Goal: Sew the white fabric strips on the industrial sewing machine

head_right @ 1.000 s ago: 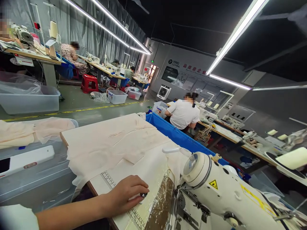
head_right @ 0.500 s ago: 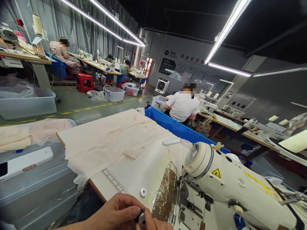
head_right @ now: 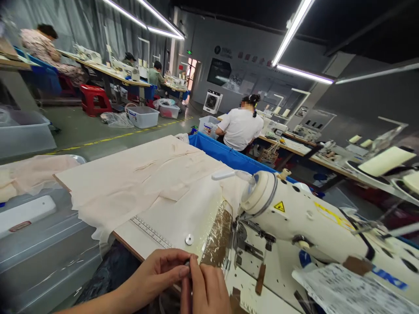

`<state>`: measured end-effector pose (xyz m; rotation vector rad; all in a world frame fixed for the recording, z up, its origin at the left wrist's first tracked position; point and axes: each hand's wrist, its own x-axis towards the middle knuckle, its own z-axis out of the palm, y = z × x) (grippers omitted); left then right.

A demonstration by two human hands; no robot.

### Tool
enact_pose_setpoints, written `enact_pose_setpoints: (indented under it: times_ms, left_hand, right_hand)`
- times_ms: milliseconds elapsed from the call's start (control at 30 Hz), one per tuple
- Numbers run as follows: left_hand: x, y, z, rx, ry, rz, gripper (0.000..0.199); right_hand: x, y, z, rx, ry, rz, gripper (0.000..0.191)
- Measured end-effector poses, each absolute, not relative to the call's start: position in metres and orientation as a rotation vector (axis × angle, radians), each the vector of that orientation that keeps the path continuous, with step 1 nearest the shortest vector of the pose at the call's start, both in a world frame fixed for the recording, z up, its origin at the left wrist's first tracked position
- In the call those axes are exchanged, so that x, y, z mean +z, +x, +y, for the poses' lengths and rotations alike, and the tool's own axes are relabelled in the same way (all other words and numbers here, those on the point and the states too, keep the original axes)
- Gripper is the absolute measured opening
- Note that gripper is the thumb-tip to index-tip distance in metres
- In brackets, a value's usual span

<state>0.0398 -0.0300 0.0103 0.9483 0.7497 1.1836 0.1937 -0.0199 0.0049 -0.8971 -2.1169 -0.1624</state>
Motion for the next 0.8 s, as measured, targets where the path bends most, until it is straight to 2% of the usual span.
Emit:
enact_pose_setpoints:
  times_ms: [133,300,533,800]
  left_hand:
    - [0.012,0.036,-0.028,1.182,1.014,0.821,0.049]
    - [0.012,0.035,-0.026,1.137,1.115,0.935,0.047]
    - [0.023,0.038,-0.031,0.903,1.171,0.827,0.056]
    - [0.004,0.043,-0.036,0.898,0.879,0.681,0.037]
  right_hand:
    - [0.014,0.193,-0.033,-0.068,-1.008,-2.119,0.036]
    - [0.024,0.205,-0.041,-0.152,-1.182,-2.237,0.012]
    - [0.052,0.201,-0.031,0.012,-1.109,-2.185,0.016]
    - [0.044,0.208,-0.02,0.048,-1.196,-1.929,0.014]
